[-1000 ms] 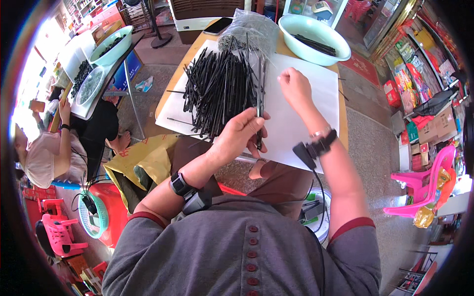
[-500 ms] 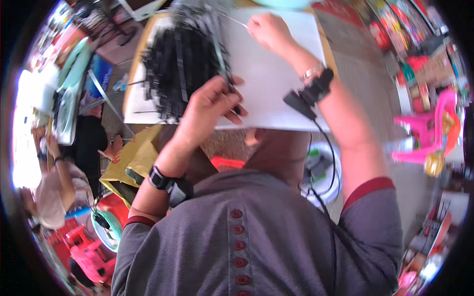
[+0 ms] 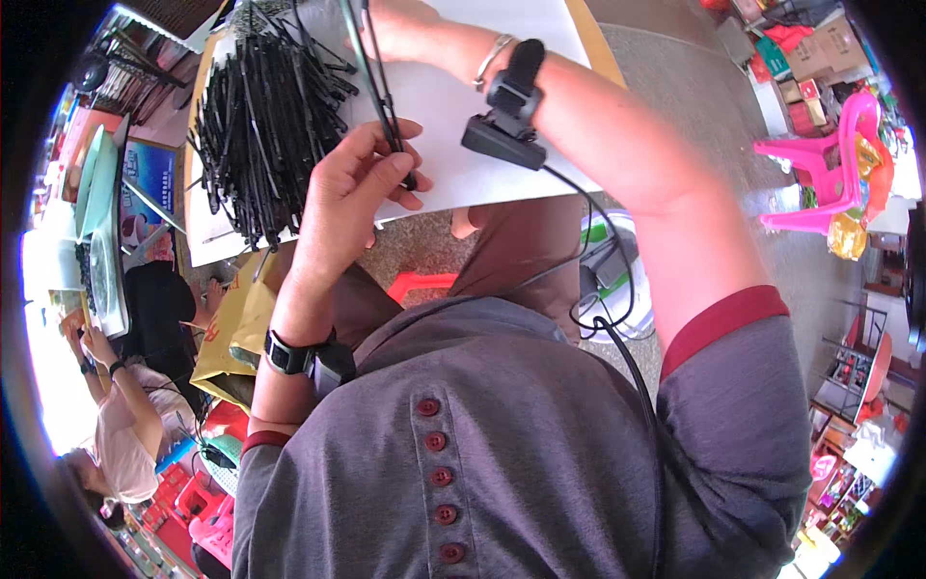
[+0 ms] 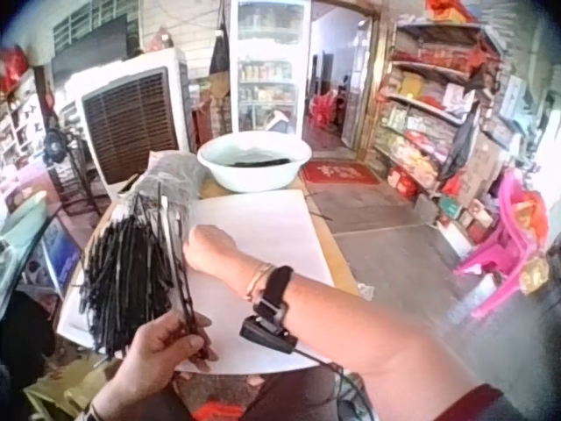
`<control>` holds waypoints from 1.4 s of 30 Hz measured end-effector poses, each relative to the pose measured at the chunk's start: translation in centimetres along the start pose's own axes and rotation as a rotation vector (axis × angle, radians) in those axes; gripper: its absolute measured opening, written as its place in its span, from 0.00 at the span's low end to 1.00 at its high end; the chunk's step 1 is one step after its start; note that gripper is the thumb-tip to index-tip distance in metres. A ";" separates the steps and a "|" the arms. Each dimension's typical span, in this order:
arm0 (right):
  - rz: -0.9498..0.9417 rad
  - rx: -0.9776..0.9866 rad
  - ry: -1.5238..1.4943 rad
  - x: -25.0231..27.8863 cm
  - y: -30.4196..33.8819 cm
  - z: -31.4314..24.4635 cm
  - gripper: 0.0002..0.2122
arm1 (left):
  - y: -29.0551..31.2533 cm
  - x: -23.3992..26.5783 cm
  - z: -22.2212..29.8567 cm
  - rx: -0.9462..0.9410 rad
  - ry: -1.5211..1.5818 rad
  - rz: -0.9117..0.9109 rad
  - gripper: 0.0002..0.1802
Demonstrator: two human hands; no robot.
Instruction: The recorder is assembling small plastic strips by threading thin metal wires through pre-drilled holes.
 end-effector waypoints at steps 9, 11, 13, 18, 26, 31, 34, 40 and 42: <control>0.060 -0.153 -0.146 2.4 -0.4 4.0 0.19 | 0.6 0.5 0.9 0.072 0.022 0.017 0.12; -0.079 -0.183 -0.121 3.8 1.5 4.7 0.17 | 0.6 0.6 1.1 0.062 0.062 0.011 0.13; -0.191 -0.240 -0.091 5.3 3.6 4.1 0.15 | 0.2 0.7 -0.1 -0.025 0.141 0.008 0.13; -0.061 -0.222 -0.059 7.4 8.1 4.1 0.11 | -0.6 0.5 -0.2 -0.012 0.145 0.048 0.15; -0.199 -0.449 -0.377 9.5 12.0 1.8 0.06 | -2.2 -0.1 -0.4 -0.012 0.189 0.160 0.15; -0.160 -0.330 -0.134 9.9 12.9 2.0 0.05 | -2.7 -0.5 -1.5 -0.041 0.206 0.205 0.11; 0.153 -0.133 0.064 11.8 12.7 1.2 0.05 | -2.6 -0.6 -2.2 -0.065 0.171 0.230 0.10; 0.280 -0.250 -0.041 14.0 13.0 1.5 0.03 | -2.6 -0.4 -2.2 -0.080 0.188 0.224 0.09; 0.366 -0.286 -0.371 14.8 13.2 1.8 0.03 | -2.4 -0.6 -2.3 -0.068 0.174 0.180 0.11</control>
Point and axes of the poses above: each hand's wrist, its own y-axis away from the middle knuckle, its own x-axis out of the back of the hand, z = x × y, the point moved 5 cm from there along -y, towards the middle knuckle, and after that the axes turned 9 degrees about z, right-handed, at the moved point
